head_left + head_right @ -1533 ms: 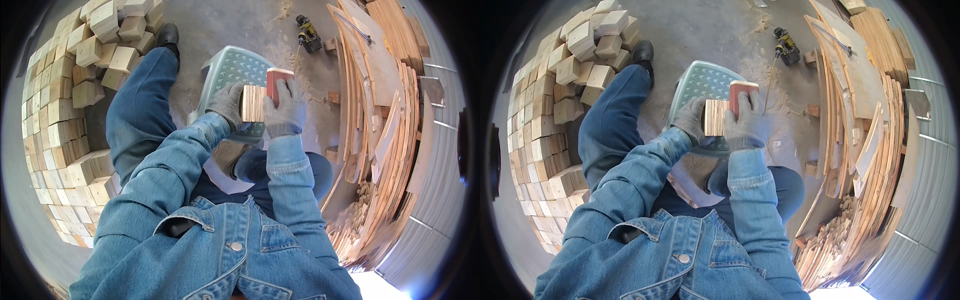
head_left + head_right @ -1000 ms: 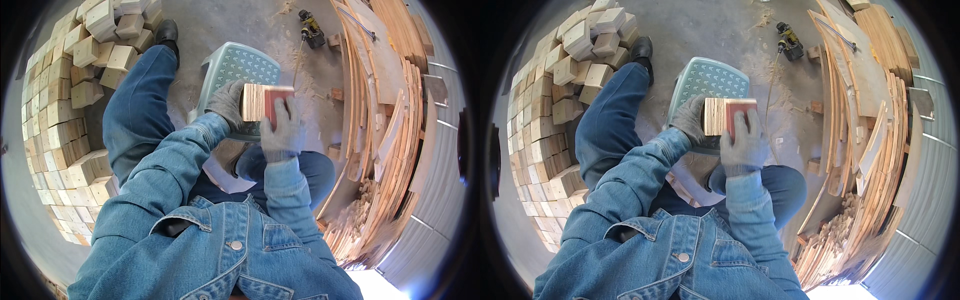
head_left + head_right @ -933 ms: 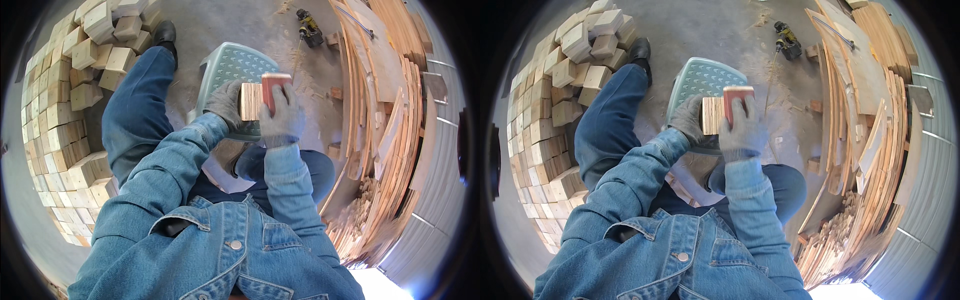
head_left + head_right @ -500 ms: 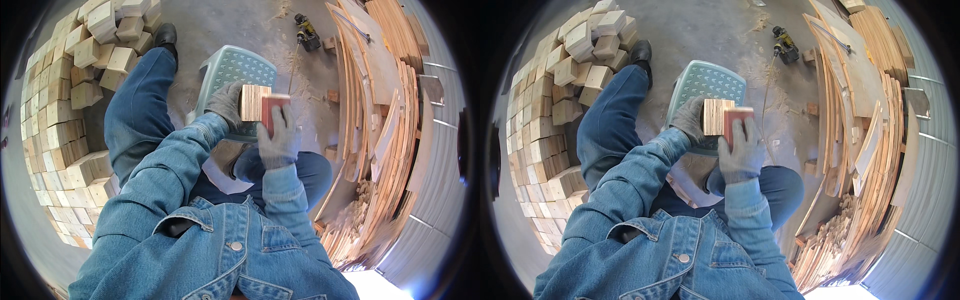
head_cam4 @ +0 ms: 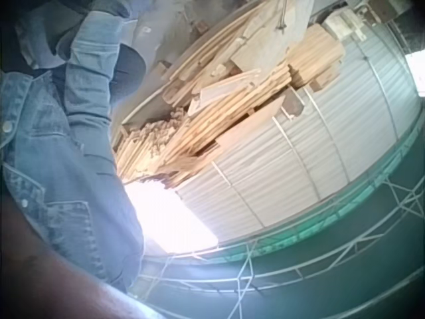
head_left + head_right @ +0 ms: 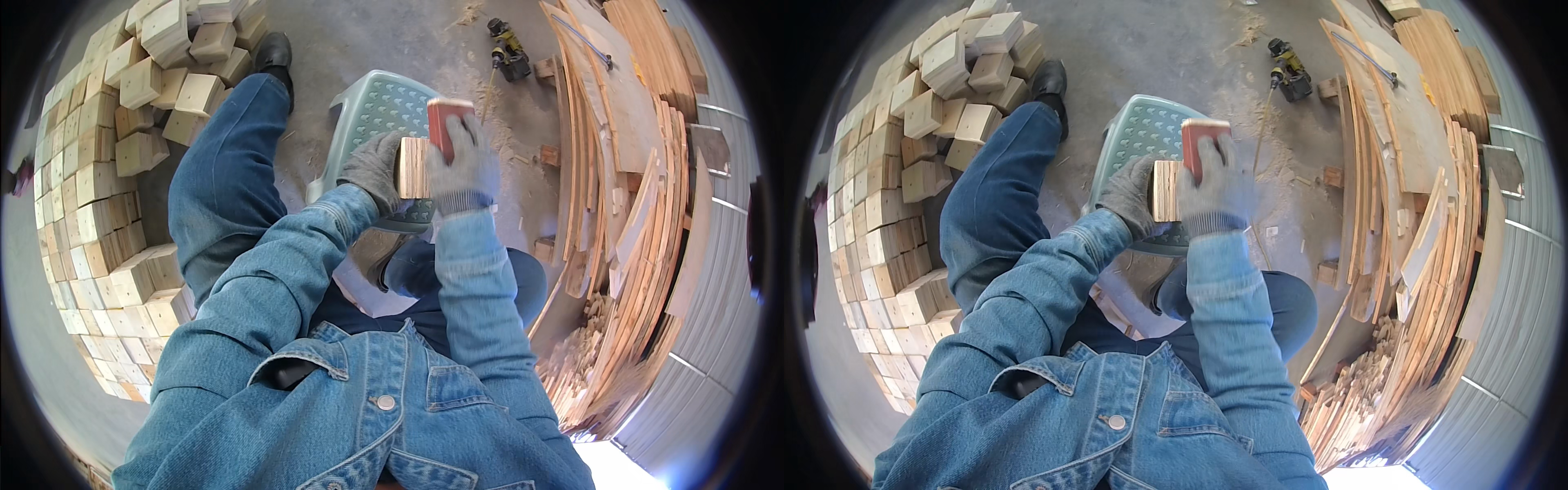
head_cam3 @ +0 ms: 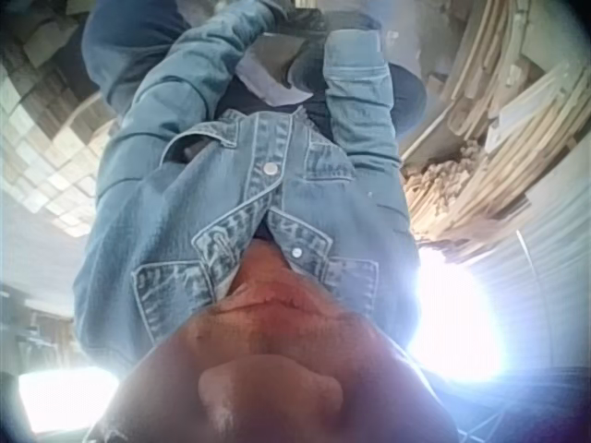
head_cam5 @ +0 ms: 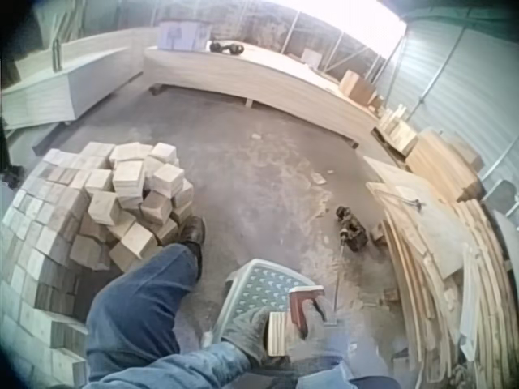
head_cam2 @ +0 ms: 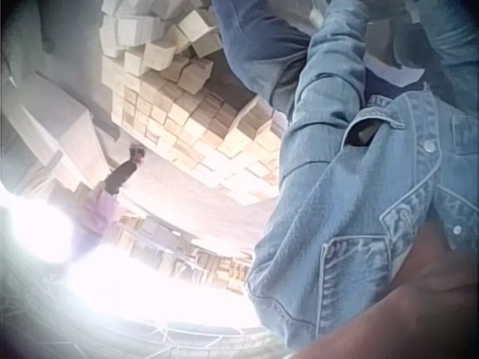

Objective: The person sits on a small stool and sands small wooden blocks using a sanding block. They hold the wood in one hand and rub the sanding block over the surfaces, then place the finished pieces onto a nearby stack.

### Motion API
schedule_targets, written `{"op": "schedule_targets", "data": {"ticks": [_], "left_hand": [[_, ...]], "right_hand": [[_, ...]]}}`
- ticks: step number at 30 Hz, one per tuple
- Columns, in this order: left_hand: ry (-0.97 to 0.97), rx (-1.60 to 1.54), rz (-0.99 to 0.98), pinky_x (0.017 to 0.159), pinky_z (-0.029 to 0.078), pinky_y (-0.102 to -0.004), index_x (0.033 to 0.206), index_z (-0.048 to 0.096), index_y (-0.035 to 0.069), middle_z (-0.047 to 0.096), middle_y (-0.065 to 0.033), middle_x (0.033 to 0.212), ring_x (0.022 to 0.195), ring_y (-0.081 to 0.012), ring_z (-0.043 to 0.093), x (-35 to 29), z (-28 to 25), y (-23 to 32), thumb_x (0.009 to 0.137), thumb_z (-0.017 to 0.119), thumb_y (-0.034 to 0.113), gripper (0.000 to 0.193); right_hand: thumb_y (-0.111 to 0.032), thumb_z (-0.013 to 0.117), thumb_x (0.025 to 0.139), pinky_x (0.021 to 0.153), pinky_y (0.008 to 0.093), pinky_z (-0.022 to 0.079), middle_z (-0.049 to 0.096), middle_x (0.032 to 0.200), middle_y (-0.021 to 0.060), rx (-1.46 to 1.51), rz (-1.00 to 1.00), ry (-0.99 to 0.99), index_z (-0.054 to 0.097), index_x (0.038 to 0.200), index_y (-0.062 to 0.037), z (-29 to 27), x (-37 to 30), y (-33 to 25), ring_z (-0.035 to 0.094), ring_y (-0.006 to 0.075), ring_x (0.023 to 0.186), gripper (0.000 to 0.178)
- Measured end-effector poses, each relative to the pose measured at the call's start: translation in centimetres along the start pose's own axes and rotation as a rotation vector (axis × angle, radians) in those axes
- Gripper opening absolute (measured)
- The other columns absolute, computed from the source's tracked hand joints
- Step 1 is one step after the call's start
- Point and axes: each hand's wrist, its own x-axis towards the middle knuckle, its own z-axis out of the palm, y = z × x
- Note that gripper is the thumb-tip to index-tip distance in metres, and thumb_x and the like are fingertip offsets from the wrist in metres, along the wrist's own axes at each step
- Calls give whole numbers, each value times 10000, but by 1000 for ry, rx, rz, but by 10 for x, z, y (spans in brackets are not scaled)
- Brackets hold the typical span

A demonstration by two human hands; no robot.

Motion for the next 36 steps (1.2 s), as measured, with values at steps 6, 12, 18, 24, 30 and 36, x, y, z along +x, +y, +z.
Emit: {"op": "schedule_targets", "data": {"ticks": [6,12,18,24,30,36], "left_hand": [[1,-32,-29,1218,429,-434,1512,473,140,563,-187,1448,1371,-378,555,2,2,-1,618,938,389,1038],[34,-33,41,1177,455,-443,1472,501,124,586,-198,1413,1334,-403,576,1,-3,1,684,906,362,918],[51,-24,25,1177,451,-463,1458,509,117,590,-201,1395,1334,-403,573,-2,0,0,707,882,368,875],[21,17,-5,1188,444,-458,1480,491,122,577,-201,1412,1357,-400,559,-2,-4,2,679,901,401,942],[-96,-29,-116,1200,438,-447,1502,478,131,548,-183,1461,1369,-389,555,4,-10,18,665,913,440,993],[-50,-7,-24,1219,421,-441,1518,471,134,547,-185,1470,1385,-379,547,-1,-2,0,673,907,423,994]], "right_hand": [[-284,806,850,1155,471,484,597,1492,266,-10,49,1,711,1357,-39,4,6,0,601,416,1355,571],[-351,798,865,1060,533,511,576,1523,215,-5,-22,2,678,1408,-105,-18,-92,-5,622,437,1279,609],[-340,806,859,1059,558,491,595,1487,203,5,-14,-38,696,1385,-110,-30,-130,-8,594,441,1299,585],[-298,796,852,1069,525,516,595,1492,208,3,-53,-5,699,1366,-92,-10,-52,-13,626,422,1294,562],[-304,785,845,1088,472,527,621,1476,199,-31,39,-56,696,1364,-84,-2,19,-15,639,388,1305,571],[-294,790,843,1067,528,521,607,1447,244,63,-104,92,678,1361,-53,6,-30,2,611,453,1280,582]]}}
